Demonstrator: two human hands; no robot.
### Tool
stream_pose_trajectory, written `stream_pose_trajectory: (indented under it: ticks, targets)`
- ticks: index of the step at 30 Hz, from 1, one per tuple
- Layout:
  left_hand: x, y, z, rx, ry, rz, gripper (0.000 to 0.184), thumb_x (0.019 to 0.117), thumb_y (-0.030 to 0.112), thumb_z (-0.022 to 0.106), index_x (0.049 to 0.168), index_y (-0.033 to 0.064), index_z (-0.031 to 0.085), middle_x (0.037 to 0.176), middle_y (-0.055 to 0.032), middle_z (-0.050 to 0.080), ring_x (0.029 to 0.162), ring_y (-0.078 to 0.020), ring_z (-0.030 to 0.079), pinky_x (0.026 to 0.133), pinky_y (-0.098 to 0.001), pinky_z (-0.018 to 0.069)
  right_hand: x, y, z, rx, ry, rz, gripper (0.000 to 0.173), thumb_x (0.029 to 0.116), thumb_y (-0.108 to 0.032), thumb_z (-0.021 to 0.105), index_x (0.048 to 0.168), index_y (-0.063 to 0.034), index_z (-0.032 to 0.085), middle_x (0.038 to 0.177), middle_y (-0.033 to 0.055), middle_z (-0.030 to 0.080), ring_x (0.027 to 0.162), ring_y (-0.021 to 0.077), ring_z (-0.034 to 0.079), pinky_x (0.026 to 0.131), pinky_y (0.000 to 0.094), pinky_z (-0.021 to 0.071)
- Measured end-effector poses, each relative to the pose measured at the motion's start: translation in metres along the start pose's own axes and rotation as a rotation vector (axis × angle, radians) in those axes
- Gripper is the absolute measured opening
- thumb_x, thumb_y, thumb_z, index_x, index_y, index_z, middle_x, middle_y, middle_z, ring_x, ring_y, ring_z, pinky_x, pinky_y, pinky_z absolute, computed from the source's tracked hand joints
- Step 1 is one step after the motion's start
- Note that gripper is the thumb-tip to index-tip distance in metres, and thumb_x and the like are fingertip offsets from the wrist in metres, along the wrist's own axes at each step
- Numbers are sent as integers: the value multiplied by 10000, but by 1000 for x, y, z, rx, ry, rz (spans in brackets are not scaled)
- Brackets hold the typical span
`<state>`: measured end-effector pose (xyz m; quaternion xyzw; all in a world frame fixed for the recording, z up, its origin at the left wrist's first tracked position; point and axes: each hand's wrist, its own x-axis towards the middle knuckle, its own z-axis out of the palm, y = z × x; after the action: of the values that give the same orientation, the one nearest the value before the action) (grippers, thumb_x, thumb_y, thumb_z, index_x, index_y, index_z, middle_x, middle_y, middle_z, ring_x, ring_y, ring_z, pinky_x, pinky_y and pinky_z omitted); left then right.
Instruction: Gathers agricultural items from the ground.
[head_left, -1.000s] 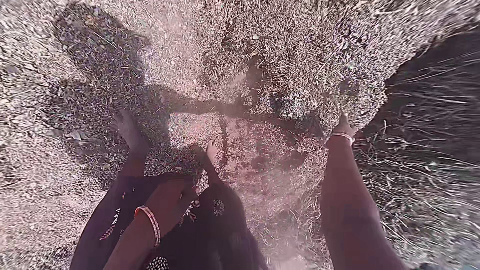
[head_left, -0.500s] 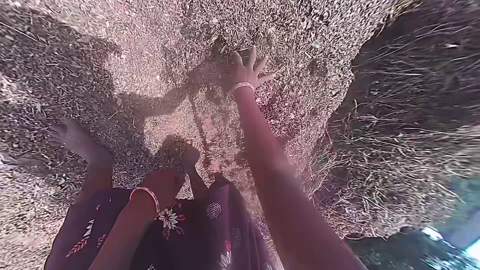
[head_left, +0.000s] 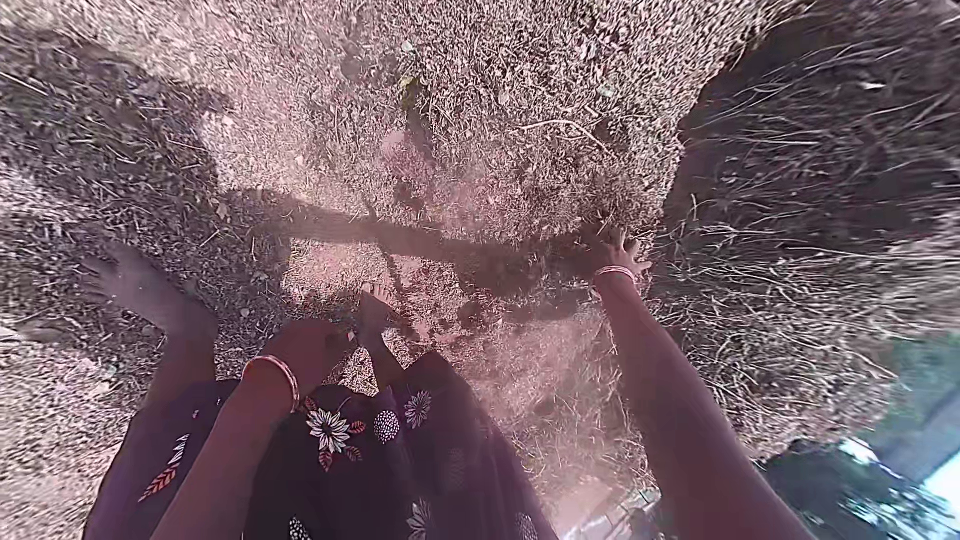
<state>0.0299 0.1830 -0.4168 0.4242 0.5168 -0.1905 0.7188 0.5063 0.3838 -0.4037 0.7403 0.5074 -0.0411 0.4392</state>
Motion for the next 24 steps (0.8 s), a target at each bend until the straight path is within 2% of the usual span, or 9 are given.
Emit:
stream_pose_trajectory:
  ticks: [3, 5, 9, 12, 15, 18, 20, 22, 24]
  targets:
    - [4, -3, 1, 0, 17, -7, 487, 1112, 334, 416, 1181, -78, 666, 1180, -299, 659, 1168, -449, 621, 1027, -624, 437, 5, 10, 5, -24, -36, 103, 657, 888, -567, 729, 1476, -323, 566, 1637, 178, 365, 1491, 574, 242, 1029, 923, 140]
    - [6, -4, 4, -1, 32, -6, 482, 1110, 327, 427, 1176, -85, 669, 1168, -303, 661, 1160, -457, 621, 1023, -632, 435, -9, -16, -7, 29, 33, 48, 549, 934, -395, 712, 1436, -197, 615, 1651, 191, 346, 1521, 542, 213, 1067, 898, 118]
    - [10, -1, 11, 74, 32, 8, 469, 1111, 316, 427, 1156, -86, 666, 1140, -317, 655, 1133, -478, 620, 995, -654, 437, -56, -104, -22, 184, 163, -293, 467, 987, -377, 605, 1431, -233, 618, 1640, 107, 393, 1555, 400, 254, 1163, 799, 110]
    - [16, 3, 16, 125, 44, 26, 455, 1110, 300, 434, 1144, -83, 676, 1132, -324, 659, 1127, -490, 623, 989, -663, 439, -94, -162, -11, 164, 110, -600, 595, 959, -477, 649, 1518, -318, 521, 1670, 87, 349, 1570, 408, 214, 1165, 814, 46]
    - [21, 6, 19, 151, 25, 12, 468, 1110, 309, 434, 1171, -89, 671, 1185, -321, 653, 1182, -485, 606, 1032, -655, 421, -112, -189, 24, -10, -7, -856, 587, 934, -461, 689, 1491, -327, 561, 1711, 22, 276, 1593, 412, 108, 1131, 847, -12]
    - [24, 9, 22, 154, 16, 0, 468, 1109, 311, 433, 1131, -86, 680, 1146, -314, 662, 1145, -475, 622, 1005, -654, 437, -88, -157, 68, -73, 12, -843, 644, 861, -197, 785, 1471, -224, 579, 1710, -8, 280, 1604, 348, 121, 1165, 811, -28]
    - [23, 12, 22, 133, 22, -22, 456, 1107, 303, 441, 1116, -75, 696, 1134, -297, 673, 1133, -461, 630, 1003, -642, 442, -73, -120, 80, -120, 110, -833, 555, 939, -115, 704, 1464, -249, 580, 1676, 7, 359, 1574, 378, 232, 1148, 827, 29]
    - [22, 15, 21, 114, 16, -51, 437, 1101, 309, 459, 1111, -55, 700, 1134, -273, 679, 1131, -435, 637, 1001, -626, 451, -76, -90, 72, -66, 159, -785, 437, 998, -200, 630, 1426, -283, 609, 1654, 79, 389, 1558, 454, 229, 1117, 867, 34]
    - [22, 12, 24, 113, 15, -54, 437, 1095, 328, 470, 1085, -39, 707, 1103, -247, 685, 1091, -409, 650, 970, -611, 473, -83, -52, 58, 236, 302, -729, 452, 935, -371, 691, 1359, -217, 667, 1595, 183, 437, 1546, 470, 242, 1143, 837, 48]
